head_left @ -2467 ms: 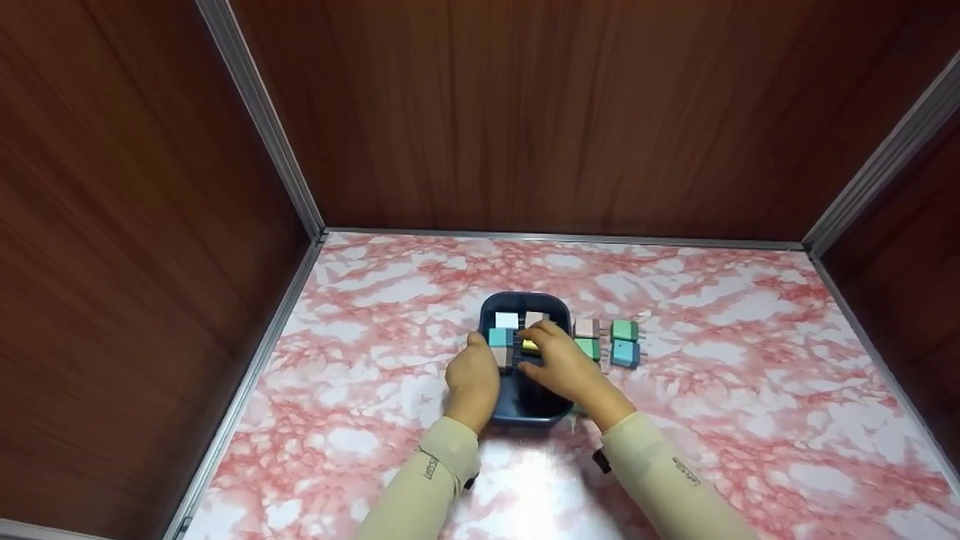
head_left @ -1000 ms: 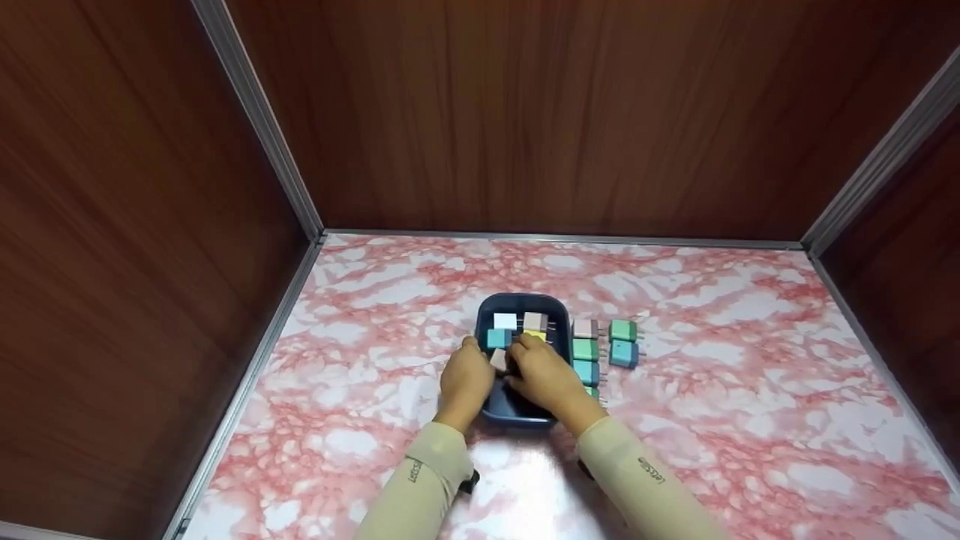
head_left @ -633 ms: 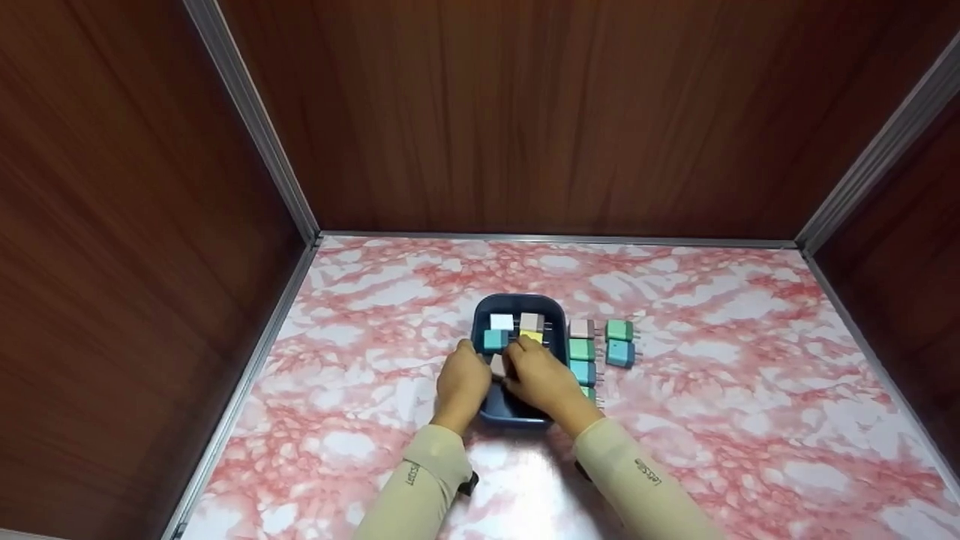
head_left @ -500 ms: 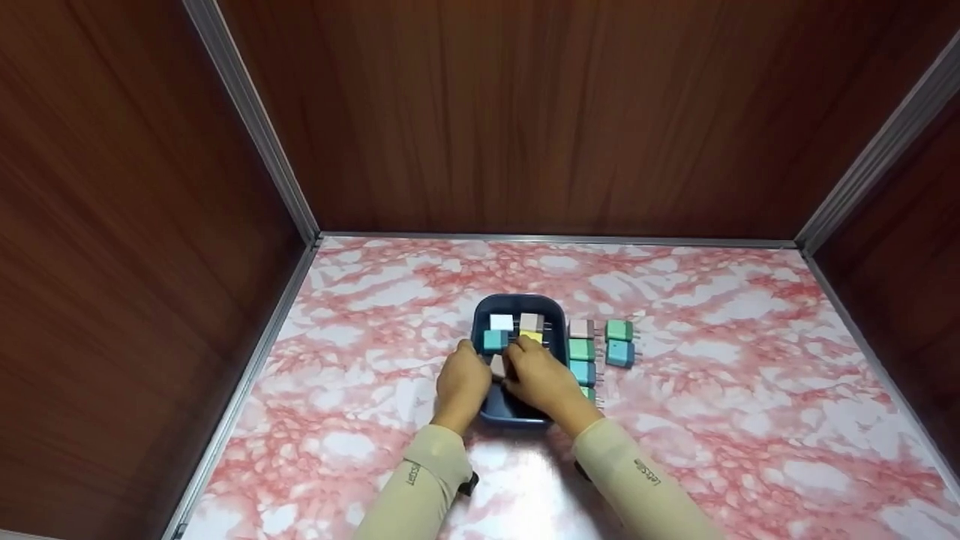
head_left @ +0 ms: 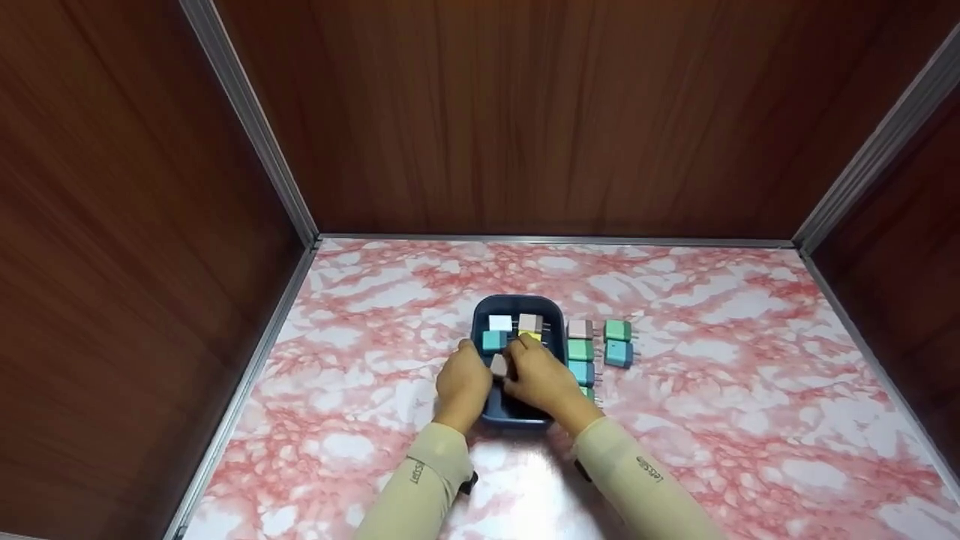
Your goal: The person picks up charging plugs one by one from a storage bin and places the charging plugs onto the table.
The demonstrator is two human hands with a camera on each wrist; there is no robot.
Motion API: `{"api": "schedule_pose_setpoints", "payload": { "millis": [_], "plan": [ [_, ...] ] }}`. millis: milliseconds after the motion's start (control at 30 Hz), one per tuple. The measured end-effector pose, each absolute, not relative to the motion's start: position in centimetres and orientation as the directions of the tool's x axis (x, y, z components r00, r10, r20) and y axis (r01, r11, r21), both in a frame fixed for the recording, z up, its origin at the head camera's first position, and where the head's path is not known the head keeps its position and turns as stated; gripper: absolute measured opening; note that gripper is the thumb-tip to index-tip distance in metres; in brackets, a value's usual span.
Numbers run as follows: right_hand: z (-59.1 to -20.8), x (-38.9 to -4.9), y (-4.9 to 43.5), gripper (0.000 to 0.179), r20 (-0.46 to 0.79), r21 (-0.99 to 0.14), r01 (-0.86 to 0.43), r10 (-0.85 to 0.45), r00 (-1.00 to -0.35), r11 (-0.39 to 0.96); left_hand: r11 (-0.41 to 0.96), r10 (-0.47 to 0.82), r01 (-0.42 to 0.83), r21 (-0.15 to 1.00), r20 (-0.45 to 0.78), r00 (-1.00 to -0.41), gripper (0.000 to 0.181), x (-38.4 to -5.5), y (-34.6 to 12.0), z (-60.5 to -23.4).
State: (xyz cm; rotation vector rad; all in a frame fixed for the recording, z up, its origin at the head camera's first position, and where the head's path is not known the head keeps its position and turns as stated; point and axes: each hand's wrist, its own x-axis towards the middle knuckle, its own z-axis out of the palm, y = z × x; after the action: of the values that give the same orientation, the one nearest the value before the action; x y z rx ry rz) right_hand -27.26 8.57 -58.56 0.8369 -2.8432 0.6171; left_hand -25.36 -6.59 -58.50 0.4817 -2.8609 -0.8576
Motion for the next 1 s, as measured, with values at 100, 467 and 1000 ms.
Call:
{"api": "schedule_pose_setpoints", "payload": {
  "millis": [100,467,1000],
  "plan": [
    [-58.6,-27.3,8.8,0.036,0.252,-0.383,-0.560,-0.500,-0.829,0.735,0.793,-0.338,-0.273,0.544,0.020,-0.941,0.022,-25.3,-6.5,-58.7],
    [-57.6,-26.5,10.0,0.040,0.346,-0.420,-0.607,-0.499,-0.795,0.675,0.817,-0.329,-0.273,0.508,0.023,-0.944,0.022,-25.4,-6.0,-58.8],
    [-54.9,-25.8,12.6,0.039,0.308,-0.493,-0.555,-0.462,-0.832,0.670,0.827,-0.335,-0.260,0.498,0.065,-0.940,0.023,-25.1,-6.4,-58.4]
  ]
}}
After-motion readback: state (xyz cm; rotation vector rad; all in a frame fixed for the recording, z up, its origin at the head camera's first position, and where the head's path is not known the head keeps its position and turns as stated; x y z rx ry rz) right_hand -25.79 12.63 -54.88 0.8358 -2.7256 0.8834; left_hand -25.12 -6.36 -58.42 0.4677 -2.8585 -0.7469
